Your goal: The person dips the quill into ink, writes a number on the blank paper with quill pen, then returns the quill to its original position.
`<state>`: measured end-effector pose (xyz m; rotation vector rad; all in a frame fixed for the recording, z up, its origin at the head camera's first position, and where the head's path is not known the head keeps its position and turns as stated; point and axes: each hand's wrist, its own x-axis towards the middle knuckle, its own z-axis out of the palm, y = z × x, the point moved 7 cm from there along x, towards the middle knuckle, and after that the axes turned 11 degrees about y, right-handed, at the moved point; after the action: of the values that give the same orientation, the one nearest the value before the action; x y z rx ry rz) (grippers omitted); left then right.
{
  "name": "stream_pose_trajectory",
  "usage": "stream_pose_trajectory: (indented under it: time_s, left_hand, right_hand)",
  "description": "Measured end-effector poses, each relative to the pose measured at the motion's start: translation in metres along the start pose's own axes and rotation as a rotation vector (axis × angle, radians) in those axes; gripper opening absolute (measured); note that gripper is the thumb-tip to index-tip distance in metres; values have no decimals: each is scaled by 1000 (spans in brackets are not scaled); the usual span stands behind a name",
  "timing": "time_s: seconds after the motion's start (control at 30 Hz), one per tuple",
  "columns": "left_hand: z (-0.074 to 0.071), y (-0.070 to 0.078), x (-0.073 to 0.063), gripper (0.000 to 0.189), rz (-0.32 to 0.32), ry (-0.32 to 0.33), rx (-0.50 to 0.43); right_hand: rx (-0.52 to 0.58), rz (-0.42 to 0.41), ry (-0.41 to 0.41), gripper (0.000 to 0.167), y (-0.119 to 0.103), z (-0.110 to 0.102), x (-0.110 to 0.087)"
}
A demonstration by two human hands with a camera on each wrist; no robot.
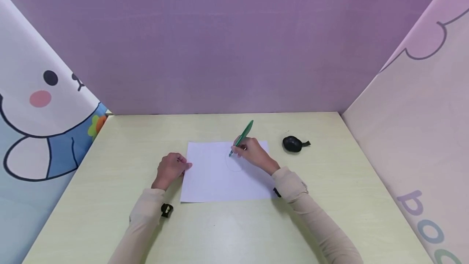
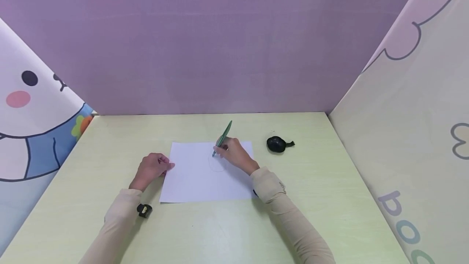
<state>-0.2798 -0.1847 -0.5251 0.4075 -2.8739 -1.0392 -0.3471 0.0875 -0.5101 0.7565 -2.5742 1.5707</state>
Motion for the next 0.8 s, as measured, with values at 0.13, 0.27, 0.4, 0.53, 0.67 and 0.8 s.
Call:
stream_pose_trajectory:
  time_s: [0.13, 0.27, 0.4, 0.53, 0.67, 0.8]
  left_hand:
    - [0, 0, 0, 21, 0, 0, 3]
    - [-1, 0, 0, 21, 1, 3, 6]
    - [0, 0, 0, 21, -1, 1, 3]
    - [-1, 0, 0, 21, -2, 2, 7]
    - [0, -1, 1, 21, -3, -2, 6]
    - [1, -4, 0, 22, -16, -16, 12]
  right_hand:
    - [4, -14, -1, 8, -1, 0, -1]
    - [4, -16, -4, 8, -1, 1, -1]
    - [5, -11, -6, 8, 0, 2, -1]
    - [1, -12, -10, 9, -1, 3, 0]
    - [15, -6, -14, 9, -1, 3, -1]
    - [31, 3, -28, 9, 0, 6, -2]
